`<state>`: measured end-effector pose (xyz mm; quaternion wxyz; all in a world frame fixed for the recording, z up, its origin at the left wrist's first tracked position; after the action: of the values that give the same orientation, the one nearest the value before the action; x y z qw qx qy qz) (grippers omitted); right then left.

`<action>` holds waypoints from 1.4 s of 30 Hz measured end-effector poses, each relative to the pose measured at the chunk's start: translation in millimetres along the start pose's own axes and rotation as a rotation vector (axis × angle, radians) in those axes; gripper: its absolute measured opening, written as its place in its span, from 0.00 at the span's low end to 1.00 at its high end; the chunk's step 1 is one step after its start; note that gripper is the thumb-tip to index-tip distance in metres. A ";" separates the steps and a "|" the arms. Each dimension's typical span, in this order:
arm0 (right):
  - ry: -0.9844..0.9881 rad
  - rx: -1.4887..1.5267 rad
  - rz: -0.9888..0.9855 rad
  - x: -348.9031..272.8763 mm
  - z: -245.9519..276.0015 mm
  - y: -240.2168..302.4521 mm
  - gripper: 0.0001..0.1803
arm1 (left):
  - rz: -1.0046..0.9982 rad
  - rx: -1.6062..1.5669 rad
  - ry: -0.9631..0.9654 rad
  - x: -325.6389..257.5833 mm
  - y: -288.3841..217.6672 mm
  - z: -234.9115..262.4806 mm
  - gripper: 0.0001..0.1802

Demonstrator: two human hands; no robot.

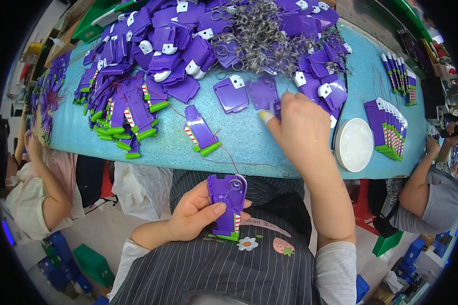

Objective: The person assembles toy components by inserting metal rings and wires into plastic housing pieces and attaching plastic covers onto them by hand.

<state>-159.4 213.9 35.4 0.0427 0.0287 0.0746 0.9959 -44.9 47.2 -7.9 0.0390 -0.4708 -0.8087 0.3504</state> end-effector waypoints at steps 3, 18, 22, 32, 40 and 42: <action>-0.152 0.208 0.150 -13.3 38.1 9.5 0.08 | 0.016 0.026 -0.051 -1.0 -2.6 8.7 0.22; 0.303 1.315 0.063 -98.5 -6.5 42.4 0.16 | 0.125 0.163 -0.006 5.1 -0.5 6.6 0.29; 0.448 1.440 -0.094 -96.9 -29.7 43.8 0.16 | 0.165 0.257 -0.015 3.3 5.1 5.5 0.28; 0.295 1.334 -0.069 -105.7 -22.3 38.3 0.17 | 0.048 0.366 -0.018 5.3 -4.7 -6.9 0.23; 0.167 1.647 -0.309 -112.8 -24.3 26.9 0.31 | -0.192 0.694 -0.045 9.0 -35.4 -14.0 0.17; 0.261 1.797 -0.416 -110.6 -34.9 31.1 0.29 | -0.222 0.727 -0.027 8.3 -38.9 -12.9 0.16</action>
<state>-54.1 168.3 0.1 0.1735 -0.0753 0.8254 0.5320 -72.9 48.6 23.0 0.2303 -0.3312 -0.6780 0.6145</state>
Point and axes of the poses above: each hand's wrist, its own x-axis towards the middle knuckle, its own z-axis out of the back of the hand, y = z × x, the point moved 9 cm from there along x, towards the middle knuckle
